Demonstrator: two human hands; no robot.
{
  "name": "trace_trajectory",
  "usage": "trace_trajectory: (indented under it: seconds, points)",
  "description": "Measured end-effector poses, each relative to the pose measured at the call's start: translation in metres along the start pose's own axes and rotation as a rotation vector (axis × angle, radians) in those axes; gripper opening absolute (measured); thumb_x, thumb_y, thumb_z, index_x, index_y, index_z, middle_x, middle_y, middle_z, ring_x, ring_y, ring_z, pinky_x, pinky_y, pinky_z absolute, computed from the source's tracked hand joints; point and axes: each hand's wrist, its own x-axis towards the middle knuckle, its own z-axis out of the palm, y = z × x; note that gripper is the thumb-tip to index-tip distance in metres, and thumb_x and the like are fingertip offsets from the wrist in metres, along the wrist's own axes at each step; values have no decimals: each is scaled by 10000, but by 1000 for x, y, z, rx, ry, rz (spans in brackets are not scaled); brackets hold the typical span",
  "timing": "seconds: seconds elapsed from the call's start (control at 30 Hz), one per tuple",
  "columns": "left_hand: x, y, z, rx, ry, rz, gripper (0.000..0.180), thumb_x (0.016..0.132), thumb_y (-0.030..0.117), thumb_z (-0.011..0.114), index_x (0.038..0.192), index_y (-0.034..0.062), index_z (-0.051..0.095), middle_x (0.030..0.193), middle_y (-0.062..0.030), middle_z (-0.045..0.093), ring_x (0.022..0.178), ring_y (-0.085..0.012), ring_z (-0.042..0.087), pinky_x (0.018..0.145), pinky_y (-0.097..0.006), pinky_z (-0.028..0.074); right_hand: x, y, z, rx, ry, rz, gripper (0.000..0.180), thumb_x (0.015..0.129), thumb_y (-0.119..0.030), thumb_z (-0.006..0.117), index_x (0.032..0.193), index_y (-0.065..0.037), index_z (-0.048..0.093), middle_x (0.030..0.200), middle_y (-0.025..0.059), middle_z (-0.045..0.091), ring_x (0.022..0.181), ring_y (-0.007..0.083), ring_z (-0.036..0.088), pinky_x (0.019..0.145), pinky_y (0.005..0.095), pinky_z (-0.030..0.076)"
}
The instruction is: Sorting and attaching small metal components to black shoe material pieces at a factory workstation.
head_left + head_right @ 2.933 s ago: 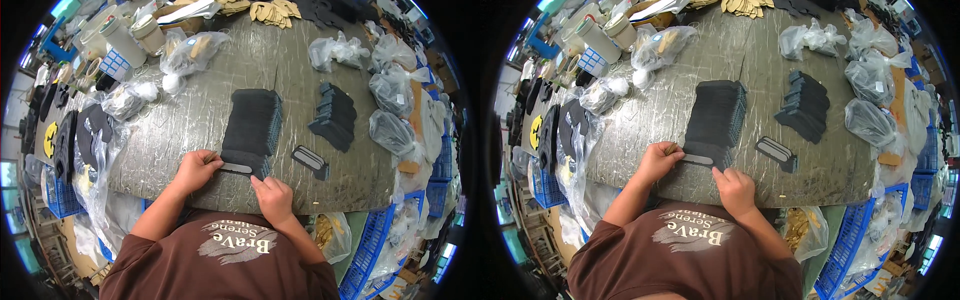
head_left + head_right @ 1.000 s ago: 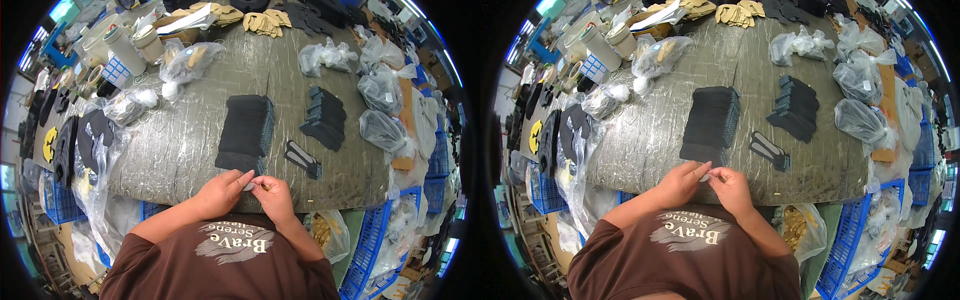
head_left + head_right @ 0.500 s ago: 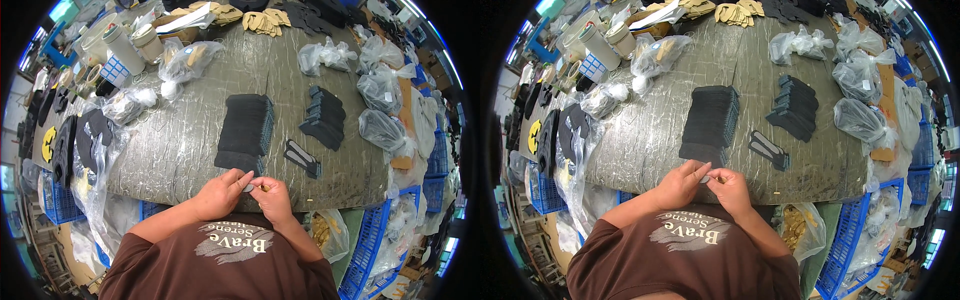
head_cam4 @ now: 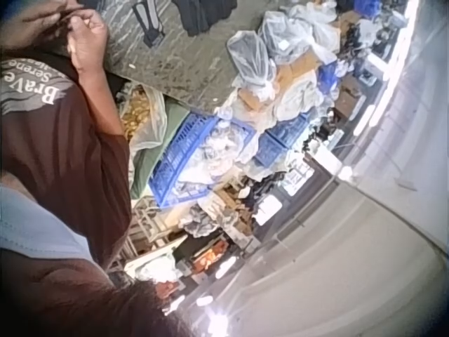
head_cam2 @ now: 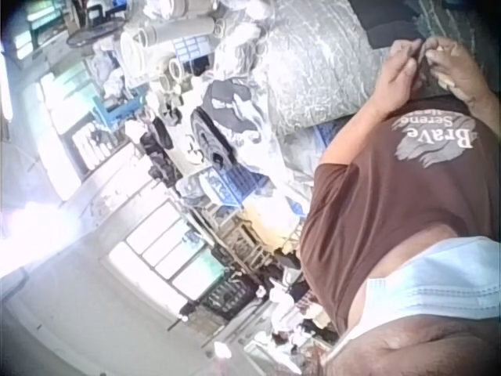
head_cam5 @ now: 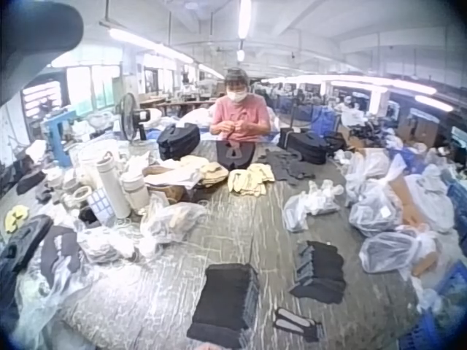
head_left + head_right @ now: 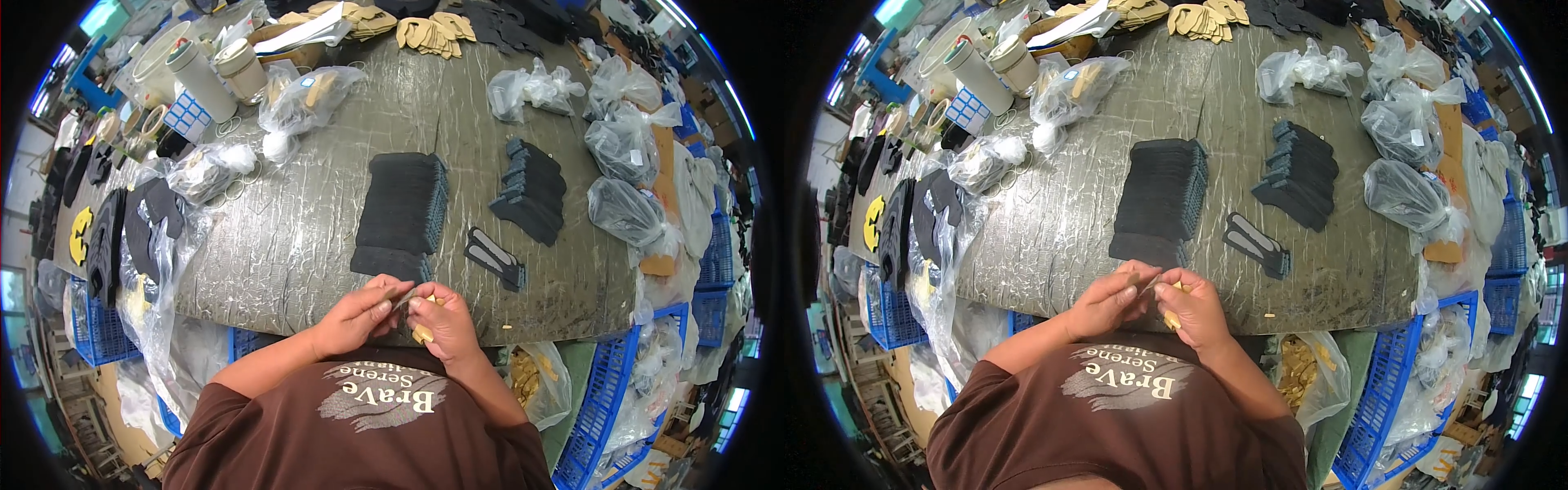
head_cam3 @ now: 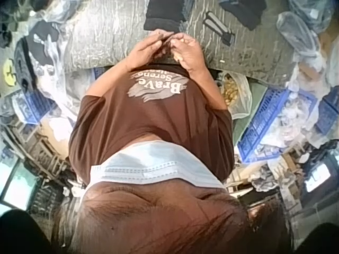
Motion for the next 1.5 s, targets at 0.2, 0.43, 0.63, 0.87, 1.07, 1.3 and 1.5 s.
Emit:
trace_trajectory:
  seconds: [0.2, 0.43, 0.63, 0.87, 1.07, 1.3, 1.5]
  points:
    - [9, 20, -10, 596, 88, 197, 277, 786, -19, 602, 1052, 55, 629, 896, -57, 543, 788, -182, 555, 690, -287, 462, 1, 5, 0, -36, -61, 128, 21, 906, -69, 473, 911, -56, 488, 679, -43, 425, 500, 22, 335, 443, 177, 286]
    - [-4, -2, -27, 585, 272, 229, 134, 734, 19, 690, 846, 36, 619, 784, -39, 601, 696, -158, 584, 611, -282, 474, 5, 3, -3, 104, 107, -66, 52, 908, -71, 425, 925, -91, 469, 751, 20, 496, 510, 43, 345, 467, 210, 318]
    - [6, 8, -53, 239, 607, -371, 91, 796, 60, 678, 841, -4, 630, 680, 6, 596, 590, -65, 534, 542, -219, 430, 10, -7, -24, -558, 360, -457, 75, 874, -44, 530, 914, -76, 475, 693, -3, 497, 532, 85, 425, 478, 232, 365]
    - [20, 4, -56, 410, 473, -429, 62, 789, 50, 670, 813, -3, 650, 650, -6, 594, 553, -69, 523, 514, -218, 424, 15, 10, -17, -1800, 140, -847, 177, 731, -60, 682, 901, -54, 632, 702, 88, 513, 609, 257, 572, 517, 368, 460]
    - [23, 0, -56, 465, 483, -469, 76, 788, 61, 674, 811, -8, 653, 648, -12, 601, 547, -66, 530, 501, -218, 429, 13, 9, -14, -1822, 124, -844, 95, 749, -48, 648, 844, -50, 644, 739, 77, 515, 598, 236, 566, 502, 361, 465]
    - [25, 3, -53, 466, 505, -484, 92, 781, 76, 684, 805, -10, 659, 628, -15, 602, 531, -68, 531, 486, -219, 424, 17, 6, -12, -1909, 56, -964, 129, 736, -29, 615, 862, -12, 639, 1037, 61, 628, 597, 207, 567, 521, 318, 482]
    - [23, -1, -54, 636, 499, -403, 122, 772, 95, 687, 814, -16, 661, 607, -53, 606, 538, -91, 541, 513, -264, 445, 15, 4, -8, -2005, 6, -884, 113, 733, -49, 589, 832, -12, 631, 1120, 50, 622, 601, 181, 570, 547, 303, 482]
